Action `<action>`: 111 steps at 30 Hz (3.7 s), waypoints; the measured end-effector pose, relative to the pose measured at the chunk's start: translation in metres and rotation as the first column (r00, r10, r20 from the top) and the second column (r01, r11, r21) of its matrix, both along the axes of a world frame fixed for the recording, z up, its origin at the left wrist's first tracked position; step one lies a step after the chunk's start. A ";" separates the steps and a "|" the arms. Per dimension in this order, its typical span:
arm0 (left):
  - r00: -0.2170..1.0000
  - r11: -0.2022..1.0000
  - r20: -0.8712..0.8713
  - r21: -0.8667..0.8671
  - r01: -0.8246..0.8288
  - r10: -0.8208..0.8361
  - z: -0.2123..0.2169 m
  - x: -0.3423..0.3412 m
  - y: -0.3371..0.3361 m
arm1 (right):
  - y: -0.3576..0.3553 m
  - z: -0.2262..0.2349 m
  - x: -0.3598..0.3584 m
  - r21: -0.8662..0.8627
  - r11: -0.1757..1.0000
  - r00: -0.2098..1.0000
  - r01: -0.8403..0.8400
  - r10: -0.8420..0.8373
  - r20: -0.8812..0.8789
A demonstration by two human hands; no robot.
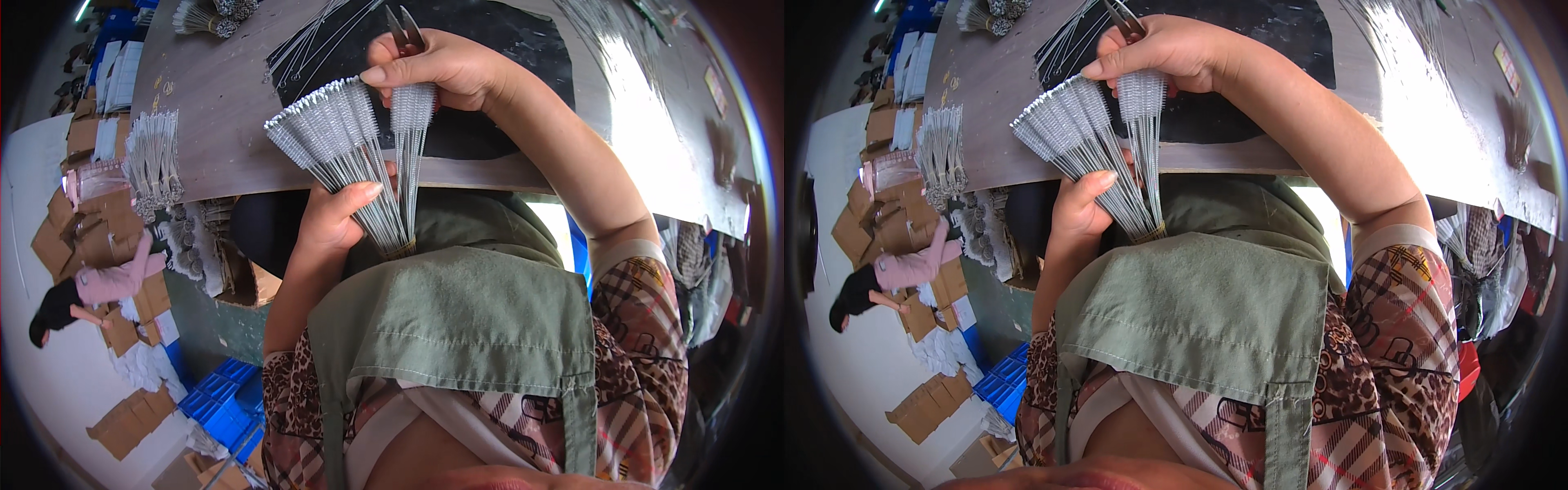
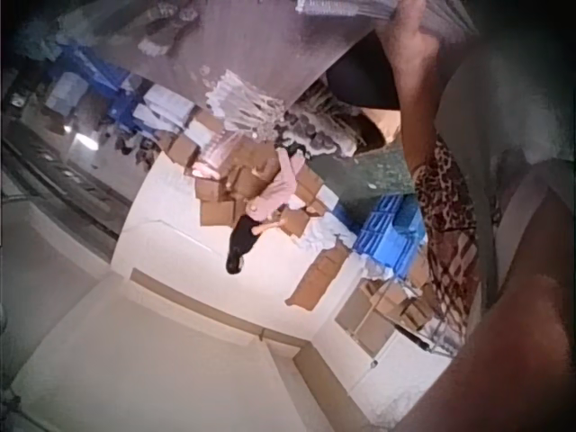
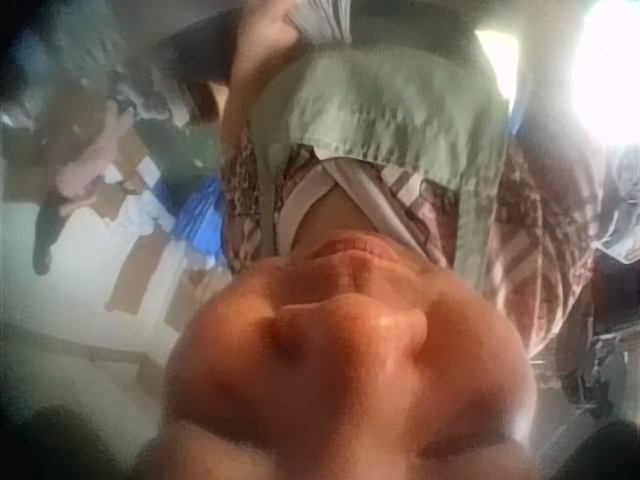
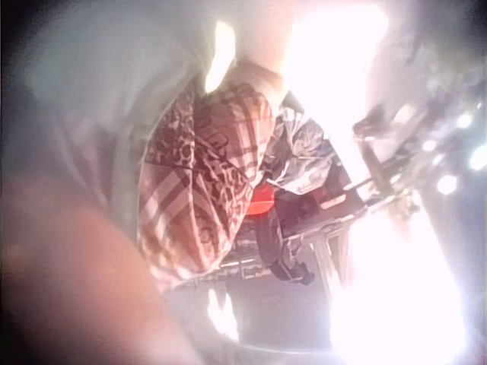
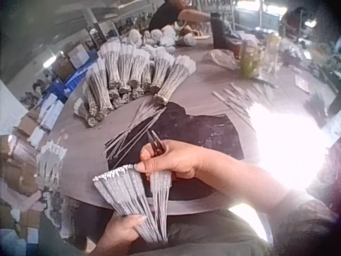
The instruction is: The person uses red-handled scissors to trim the tips of bundled wire brushes held in their left hand. They repeatedly cut the ends of the bristles to create a uniform surface, then separate the bundles to inspect the cut. The person works at a table in a workshop environment with other similar items visible.
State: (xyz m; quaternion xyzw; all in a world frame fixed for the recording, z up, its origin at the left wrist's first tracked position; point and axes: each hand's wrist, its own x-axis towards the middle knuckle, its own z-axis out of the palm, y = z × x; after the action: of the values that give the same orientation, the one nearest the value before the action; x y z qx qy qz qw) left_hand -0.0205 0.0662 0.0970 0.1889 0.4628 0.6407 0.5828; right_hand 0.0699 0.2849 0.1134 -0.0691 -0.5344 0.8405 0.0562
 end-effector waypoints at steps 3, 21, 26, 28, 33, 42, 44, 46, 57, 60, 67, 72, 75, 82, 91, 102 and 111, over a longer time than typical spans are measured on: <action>1.000 1.000 0.006 -0.011 -0.017 0.017 -0.001 0.000 0.001 | -0.004 0.006 -0.002 0.029 0.999 0.993 0.017 -0.013 -0.120; 1.000 1.000 0.006 0.019 -0.005 0.005 0.007 0.003 0.006 | 0.000 0.004 -0.003 0.093 0.996 0.995 0.012 -0.002 -0.104; 0.999 1.000 0.013 0.004 -0.030 0.030 0.006 0.003 0.004 | 0.001 0.000 -0.002 0.100 0.995 0.994 0.028 -0.018 -0.105; 1.000 1.000 -0.021 0.018 0.004 -0.004 0.002 0.000 0.003 | 0.001 0.001 -0.001 0.099 0.995 0.995 0.024 -0.014 -0.103; 0.999 0.998 -0.026 0.049 0.025 -0.024 -0.003 -0.002 0.001 | 0.004 -0.002 0.000 0.139 0.990 0.988 0.024 -0.002 -0.156; 1.000 0.999 0.014 0.049 -0.008 0.008 0.000 -0.003 -0.001 | 0.001 0.000 0.001 0.147 0.987 0.993 0.067 -0.051 -0.110; 0.996 0.998 0.077 0.054 -0.044 0.040 0.000 -0.002 -0.003 | 0.002 0.000 0.001 0.140 0.989 0.993 0.046 -0.030 -0.114; 0.995 0.997 0.089 0.057 -0.051 0.045 -0.001 -0.002 -0.004 | 0.002 0.001 0.001 0.125 0.992 0.992 0.028 -0.013 -0.125; 0.988 0.993 0.152 0.121 -0.007 -0.012 -0.005 -0.005 -0.003 | 0.003 -0.001 0.003 0.137 0.990 0.993 0.031 -0.015 -0.118; 0.986 0.992 0.168 0.124 -0.014 -0.007 -0.005 -0.005 -0.003 | 0.004 -0.001 0.002 0.131 0.991 0.992 0.023 -0.006 -0.125; 0.988 0.996 0.147 0.086 0.029 -0.042 -0.013 -0.011 -0.006 | 0.000 0.001 0.001 0.085 0.996 0.993 0.039 -0.029 -0.112; 0.977 0.985 0.167 0.139 0.107 -0.130 -0.018 -0.014 -0.004 | 0.002 -0.004 0.000 0.107 0.994 0.998 0.035 -0.030 -0.048; 0.974 0.982 0.170 0.147 0.123 -0.147 -0.019 -0.014 -0.004 | 0.001 -0.003 0.000 0.135 0.990 0.998 0.052 -0.046 -0.046; 0.976 0.983 0.154 0.128 0.134 -0.153 -0.015 -0.013 -0.002 | -0.003 -0.006 -0.002 0.159 0.983 0.996 0.089 -0.084 -0.035; 0.980 0.988 0.197 0.153 0.011 -0.041 -0.014 -0.016 -0.005 | 0.008 0.026 0.009 0.164 0.875 0.864 0.456 -0.479 0.152; 0.985 0.983 0.174 0.183 -0.033 0.000 -0.013 -0.019 -0.004 | -0.076 0.024 0.039 0.271 0.932 0.969 0.242 -0.247 -0.015; 1.000 0.988 -0.020 0.154 0.010 -0.007 -0.005 -0.013 0.000 | -0.086 0.021 0.032 0.463 0.813 0.918 0.354 -0.397 -0.004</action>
State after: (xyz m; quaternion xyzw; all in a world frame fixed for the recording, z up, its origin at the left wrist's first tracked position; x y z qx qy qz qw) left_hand -0.0338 0.0663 0.0922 0.2413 0.4167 0.6703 0.5646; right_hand 0.1017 0.1990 0.1342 -0.1972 -0.6936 0.6600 0.2109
